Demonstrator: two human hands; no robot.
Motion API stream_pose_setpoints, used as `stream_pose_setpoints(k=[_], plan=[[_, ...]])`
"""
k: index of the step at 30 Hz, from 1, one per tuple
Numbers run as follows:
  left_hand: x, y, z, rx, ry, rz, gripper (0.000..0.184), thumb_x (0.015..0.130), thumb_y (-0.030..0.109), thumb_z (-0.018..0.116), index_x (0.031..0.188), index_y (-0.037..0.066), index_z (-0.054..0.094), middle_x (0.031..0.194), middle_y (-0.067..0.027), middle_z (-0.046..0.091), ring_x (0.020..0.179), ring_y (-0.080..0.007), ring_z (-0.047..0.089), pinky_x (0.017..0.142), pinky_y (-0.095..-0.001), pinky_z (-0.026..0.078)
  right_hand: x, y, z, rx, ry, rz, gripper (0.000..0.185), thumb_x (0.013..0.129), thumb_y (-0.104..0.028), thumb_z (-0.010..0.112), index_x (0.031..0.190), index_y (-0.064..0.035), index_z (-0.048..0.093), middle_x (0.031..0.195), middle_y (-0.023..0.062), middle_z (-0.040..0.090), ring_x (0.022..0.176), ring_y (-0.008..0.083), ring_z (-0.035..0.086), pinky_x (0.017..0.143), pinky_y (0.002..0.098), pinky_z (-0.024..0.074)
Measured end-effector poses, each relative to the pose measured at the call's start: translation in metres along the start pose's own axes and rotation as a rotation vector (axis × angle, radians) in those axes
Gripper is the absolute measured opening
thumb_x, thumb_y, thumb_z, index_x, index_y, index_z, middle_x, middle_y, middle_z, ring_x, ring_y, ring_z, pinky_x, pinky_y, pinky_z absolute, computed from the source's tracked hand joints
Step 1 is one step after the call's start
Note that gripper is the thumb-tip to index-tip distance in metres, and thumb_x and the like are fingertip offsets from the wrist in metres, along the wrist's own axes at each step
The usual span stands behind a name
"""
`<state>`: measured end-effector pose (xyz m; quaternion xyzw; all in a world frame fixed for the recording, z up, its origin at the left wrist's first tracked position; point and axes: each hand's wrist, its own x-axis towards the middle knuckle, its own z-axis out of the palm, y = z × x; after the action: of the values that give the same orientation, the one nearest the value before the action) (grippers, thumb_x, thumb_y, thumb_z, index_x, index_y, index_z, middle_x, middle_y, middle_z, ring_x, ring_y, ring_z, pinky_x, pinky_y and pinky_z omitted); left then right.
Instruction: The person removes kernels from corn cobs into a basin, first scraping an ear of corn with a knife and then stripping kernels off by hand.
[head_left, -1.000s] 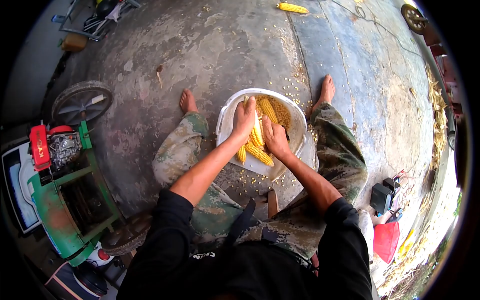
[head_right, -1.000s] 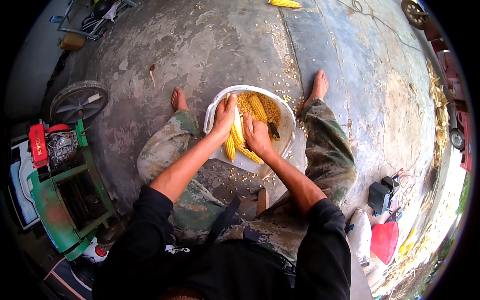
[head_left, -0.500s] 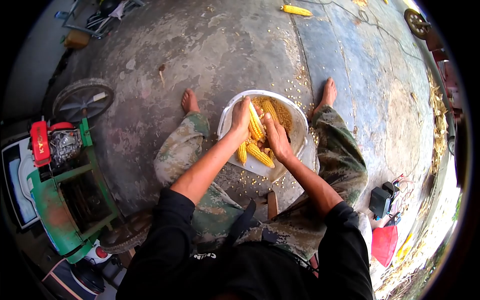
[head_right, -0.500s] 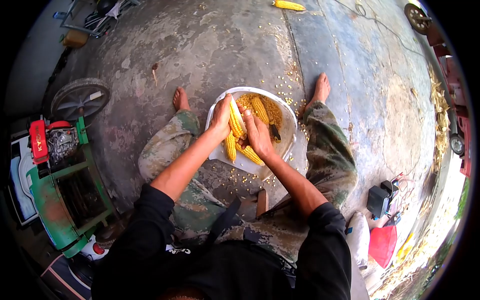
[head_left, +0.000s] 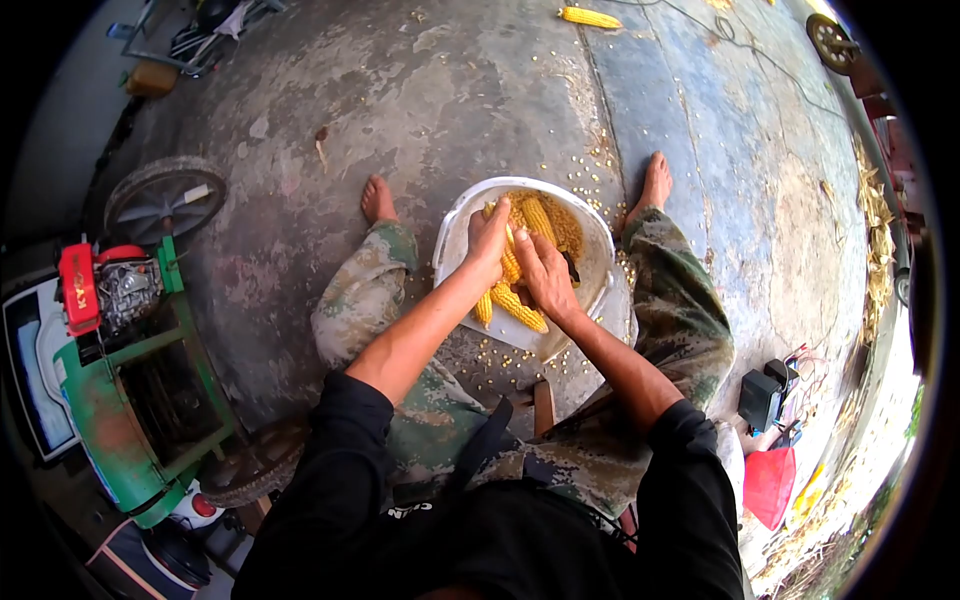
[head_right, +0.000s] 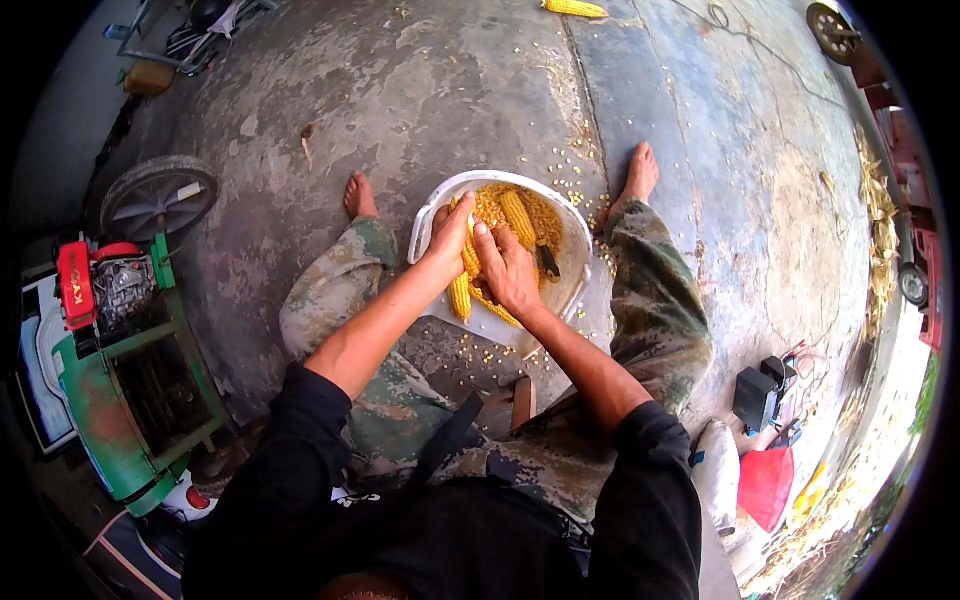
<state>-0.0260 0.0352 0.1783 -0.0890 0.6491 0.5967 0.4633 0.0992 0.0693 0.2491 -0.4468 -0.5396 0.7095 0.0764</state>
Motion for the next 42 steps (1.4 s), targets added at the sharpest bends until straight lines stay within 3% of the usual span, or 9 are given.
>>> stream_pose_setpoints(k=[7,15,22,28,33,35,39,40,42], plan=[[-0.009,-0.002,0.005,0.012,-0.061,0.055,0.046,0.090,0.031,0.071,0.120,0.001,0.052,0.097,-0.0080,0.058,0.077,-0.0158,0.058,0.064,-0.0320,0.051,0.007,0.020,-0.002,0.131,-0.028,0.099,0.063,0.101,-0.055,0.045,0.127,0.0010,0.059,0.068,0.0042,0.059,0.047,0.0124,0.057,0.038,0.0267,0.0413],[-0.010,0.013,0.007,-0.053,-0.055,-0.063,0.041,0.094,0.049,0.063,0.101,0.009,0.055,0.073,-0.0028,0.054,0.061,-0.0152,0.058,0.055,-0.0302,0.052,0.012,0.022,-0.009,0.208,-0.031,0.064,0.067,0.104,-0.055,0.035,0.117,0.0024,0.065,0.060,0.0026,0.054,0.041,0.0113,0.051,0.038,0.0268,0.0405],[-0.008,0.013,0.001,-0.098,-0.101,-0.018,0.034,0.097,0.038,0.058,0.102,0.005,0.053,0.080,-0.0073,0.055,0.065,-0.0191,0.060,0.063,-0.0352,0.059,0.003,0.004,-0.006,-0.089,-0.147,-0.062,0.071,0.102,-0.056,0.039,0.125,0.0084,0.057,0.072,0.0134,0.067,0.055,0.0178,0.060,0.054,0.0337,0.0493],[0.008,-0.007,-0.009,0.050,-0.105,0.002,0.051,0.095,0.042,0.063,0.124,0.002,0.053,0.093,-0.0052,0.054,0.075,-0.0150,0.055,0.062,-0.0279,0.050,0.011,0.023,-0.007,-0.213,-0.080,-0.143,0.075,0.099,-0.061,0.042,0.091,0.0097,0.065,0.066,0.0149,0.062,0.059,0.0202,0.066,0.057,0.0333,0.0535],[0.006,-0.009,-0.009,0.086,-0.060,-0.035,0.055,0.096,0.042,0.061,0.130,-0.001,0.052,0.116,-0.0131,0.059,0.101,-0.0231,0.058,0.085,-0.0388,0.051,0.007,0.023,-0.008,-0.234,-0.071,-0.165,0.071,0.100,-0.058,0.040,0.090,0.0083,0.063,0.060,0.0159,0.060,0.054,0.0238,0.067,0.054,0.0361,0.0530],[0.011,-0.016,-0.009,0.071,-0.026,0.011,0.031,0.097,0.037,0.061,0.102,0.006,0.058,0.081,-0.0023,0.056,0.071,-0.0137,0.057,0.060,-0.0304,0.050,0.013,0.037,-0.008,-0.272,-0.037,-0.247,0.068,0.101,-0.056,0.039,0.092,0.0065,0.062,0.058,0.0172,0.059,0.052,0.0255,0.066,0.054,0.0378,0.0524],[0.001,-0.010,-0.002,0.074,0.004,0.039,0.028,0.098,0.035,0.060,0.101,0.007,0.058,0.080,-0.0021,0.057,0.071,-0.0136,0.058,0.061,-0.0303,0.050,0.018,0.051,-0.011,-0.365,-0.017,-0.341,0.052,0.104,-0.042,0.040,0.101,0.0051,0.061,0.063,0.0207,0.058,0.056,0.0342,0.064,0.058,0.0435,0.0497],[0.003,-0.008,-0.005,0.039,-0.049,-0.023,0.027,0.099,0.034,0.060,0.102,0.007,0.059,0.080,-0.0020,0.057,0.070,-0.0138,0.058,0.061,-0.0305,0.050,0.021,0.056,-0.007,-0.497,0.136,-0.751,0.042,0.105,-0.033,0.041,0.108,0.0030,0.062,0.070,0.0221,0.060,0.061,0.0377,0.062,0.060,0.0450,0.0487],[0.007,-0.007,-0.005,0.008,-0.108,-0.044,0.025,0.098,0.034,0.060,0.102,0.009,0.059,0.079,-0.0017,0.057,0.069,-0.0139,0.058,0.060,-0.0313,0.050,0.023,0.057,-0.009,-0.482,0.095,-0.660,0.044,0.104,-0.035,0.041,0.120,0.0016,0.058,0.081,0.0289,0.060,0.070,0.0423,0.063,0.066,0.0475,0.0497]])
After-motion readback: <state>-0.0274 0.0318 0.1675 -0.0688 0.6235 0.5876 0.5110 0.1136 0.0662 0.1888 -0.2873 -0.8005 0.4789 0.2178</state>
